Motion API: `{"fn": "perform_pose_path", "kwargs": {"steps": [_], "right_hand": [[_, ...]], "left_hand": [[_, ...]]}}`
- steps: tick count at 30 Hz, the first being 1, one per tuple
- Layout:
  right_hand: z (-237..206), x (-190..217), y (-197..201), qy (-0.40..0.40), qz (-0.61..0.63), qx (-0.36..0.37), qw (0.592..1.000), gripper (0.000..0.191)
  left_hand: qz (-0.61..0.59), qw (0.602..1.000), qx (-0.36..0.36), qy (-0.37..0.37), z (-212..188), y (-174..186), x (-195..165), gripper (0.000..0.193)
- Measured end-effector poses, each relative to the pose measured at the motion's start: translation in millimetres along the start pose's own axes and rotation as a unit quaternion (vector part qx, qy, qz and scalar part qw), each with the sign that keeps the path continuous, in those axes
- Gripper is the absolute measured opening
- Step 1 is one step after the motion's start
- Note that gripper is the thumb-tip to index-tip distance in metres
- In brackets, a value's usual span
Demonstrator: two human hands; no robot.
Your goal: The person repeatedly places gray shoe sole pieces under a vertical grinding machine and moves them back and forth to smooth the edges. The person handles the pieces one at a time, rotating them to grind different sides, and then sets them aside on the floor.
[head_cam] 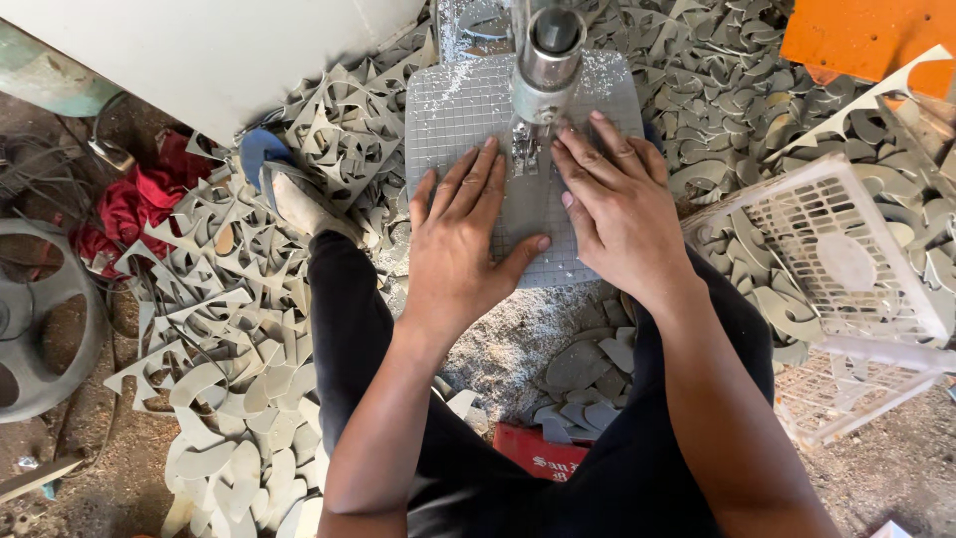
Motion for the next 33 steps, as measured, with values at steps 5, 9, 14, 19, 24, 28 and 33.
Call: {"fn": "perform_pose_path", "kwargs": {"steps": [5,9,14,19,24,28,33], "right_hand": [[-1.3,0.3,0.3,-0.001,0.007,-0.002,1.000,0.039],[-2.2,0.2,0.4,-0.003,0.011,-0.005,1.000,0.040],[-2.4,1.6,1.1,-0.013,0.015,0.000,1.000,0.040],[-1.2,3.0,2.7,-0.013,0.020,-0.006,1.000,0.038],[-4.0,5.4,4.7,-0.016,0.027,-0.003,1.000,0.038],[-6.2,7.6,5.2,-0.013,0.027,-0.002,1.000,0.039],[-8.1,8.4,4.8,-0.011,0.021,-0.001,1.000,0.038]], "left_hand": [[-0.024,1.000,-0.001,-0.002,-2.5,2.0,1.5,0.080],[-0.038,0.999,-0.005,-0.002,-3.3,2.6,3.1,0.075],[-0.062,0.998,-0.015,0.006,-3.6,4.1,5.1,0.069],[-0.063,0.998,-0.022,0.012,-3.4,3.7,5.7,0.063],[-0.064,0.997,-0.039,0.015,-3.8,2.2,6.4,0.056],[-0.066,0.996,-0.057,0.012,-3.5,3.6,8.1,0.053],[-0.079,0.994,-0.077,0.015,-2.3,8.3,11.1,0.048]]}}
Point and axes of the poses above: each hand's wrist, its own z-axis towards the middle knuckle, its own y-axis out of the back of the hand, x = y × z, the point moved 5 cm from there along z, towards the middle knuckle, and after that the axes turned 6 degrees about x, right-handed, at the moved point
